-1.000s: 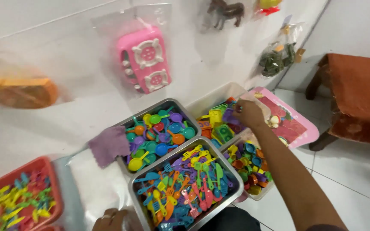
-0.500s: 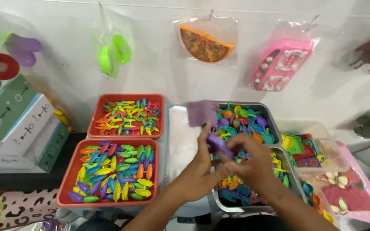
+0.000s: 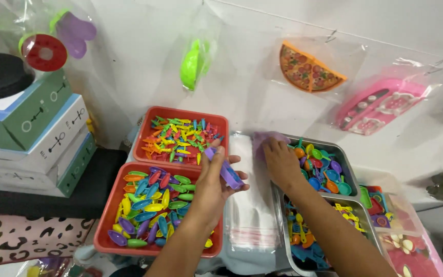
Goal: The person is cleaning small plastic toy parts, such as toy cutlery and plates, by wiping each piece individually with a purple cloth before placing them into a sorting tray.
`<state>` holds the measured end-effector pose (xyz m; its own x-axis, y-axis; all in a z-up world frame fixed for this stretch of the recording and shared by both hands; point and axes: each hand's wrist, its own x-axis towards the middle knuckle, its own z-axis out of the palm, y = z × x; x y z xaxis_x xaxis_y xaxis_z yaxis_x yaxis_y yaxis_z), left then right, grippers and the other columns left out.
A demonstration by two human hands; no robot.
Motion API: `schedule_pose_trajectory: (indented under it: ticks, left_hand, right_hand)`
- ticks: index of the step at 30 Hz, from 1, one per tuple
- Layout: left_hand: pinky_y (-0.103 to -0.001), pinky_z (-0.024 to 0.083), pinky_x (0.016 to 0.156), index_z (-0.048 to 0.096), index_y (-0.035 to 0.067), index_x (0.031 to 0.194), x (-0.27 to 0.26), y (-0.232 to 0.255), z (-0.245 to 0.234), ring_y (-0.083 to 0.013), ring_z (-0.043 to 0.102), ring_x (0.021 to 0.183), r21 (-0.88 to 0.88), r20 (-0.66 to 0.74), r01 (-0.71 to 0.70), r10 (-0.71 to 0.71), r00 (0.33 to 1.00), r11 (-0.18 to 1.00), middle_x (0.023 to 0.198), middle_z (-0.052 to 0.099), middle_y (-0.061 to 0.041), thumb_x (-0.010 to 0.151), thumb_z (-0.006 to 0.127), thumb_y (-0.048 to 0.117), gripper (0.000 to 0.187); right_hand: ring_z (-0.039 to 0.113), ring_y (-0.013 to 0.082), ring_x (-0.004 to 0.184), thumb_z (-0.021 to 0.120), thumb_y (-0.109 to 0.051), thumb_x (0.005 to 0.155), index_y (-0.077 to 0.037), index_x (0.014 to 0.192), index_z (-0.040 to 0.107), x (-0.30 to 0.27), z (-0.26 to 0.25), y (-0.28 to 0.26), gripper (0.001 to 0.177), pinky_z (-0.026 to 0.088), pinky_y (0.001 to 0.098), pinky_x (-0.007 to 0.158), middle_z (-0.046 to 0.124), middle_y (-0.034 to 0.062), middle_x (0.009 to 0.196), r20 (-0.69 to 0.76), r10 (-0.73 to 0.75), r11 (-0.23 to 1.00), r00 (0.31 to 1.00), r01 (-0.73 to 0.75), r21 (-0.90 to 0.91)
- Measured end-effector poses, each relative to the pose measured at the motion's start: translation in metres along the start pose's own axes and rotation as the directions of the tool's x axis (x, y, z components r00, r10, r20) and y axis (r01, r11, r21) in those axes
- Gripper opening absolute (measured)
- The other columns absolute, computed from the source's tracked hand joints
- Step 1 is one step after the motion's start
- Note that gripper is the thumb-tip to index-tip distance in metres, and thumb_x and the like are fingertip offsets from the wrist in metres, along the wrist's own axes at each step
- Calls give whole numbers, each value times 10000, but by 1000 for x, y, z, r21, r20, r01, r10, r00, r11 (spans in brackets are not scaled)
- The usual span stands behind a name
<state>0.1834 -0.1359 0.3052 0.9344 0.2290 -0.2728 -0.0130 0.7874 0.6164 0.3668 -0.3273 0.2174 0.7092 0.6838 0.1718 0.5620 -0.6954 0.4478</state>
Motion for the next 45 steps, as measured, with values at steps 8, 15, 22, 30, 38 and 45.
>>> schedule_pose_trajectory:
  ticks: [8,15,22,30,38,45]
  left_hand:
    - [-370,616,767,177,207,1641,-9,14,-8,-215,663,897,113,9,-71,70,997,991,1237,557,-140,995,518,429,764]
    - [-327,571,847,228,221,1647,1,-15,-9,-201,600,999,246,50,-49,38,998,968,1260,570,-135,997,548,341,734]
    - [-248,531,596,678,134,1129,9,-48,-18,-123,612,742,473,138,-144,89,986,869,892,661,-51,846,822,306,361]
    - [-274,513,746,699,44,1272,-16,-23,7,-167,644,869,683,98,214,-378,921,698,1068,729,-107,886,660,358,500]
    - [-293,468,896,704,-5,979,-8,-48,1,-155,583,959,626,336,-125,-121,934,770,1095,634,-34,907,705,62,99]
    - [-302,492,888,559,63,836,-2,-55,-8,-169,597,979,597,332,-224,17,943,771,1156,625,-81,807,802,17,249]
  right_hand:
    - [708,383,690,597,-218,906,-164,924,722,14,-29,28,137,542,507,601,682,85,719,-56,272,896,961,-232,379]
    - [684,156,643,785,-296,882,-158,1091,736,-48,-44,32,255,535,312,579,737,12,813,549,416,-469,725,-346,812]
    - [723,270,643,810,9,786,20,987,760,-105,-69,-18,207,588,400,543,750,159,786,593,357,-595,722,-314,740]
    - [574,95,579,685,-7,934,85,913,752,-133,-82,-11,116,467,244,511,732,110,759,335,298,-570,894,-115,814]
    - [690,193,704,826,78,712,56,963,762,-136,-76,-8,260,579,324,673,786,147,839,437,304,-524,847,-234,819]
    - [580,118,546,801,21,791,85,805,807,-132,-84,-6,66,475,244,492,740,104,652,363,372,-392,854,-209,896]
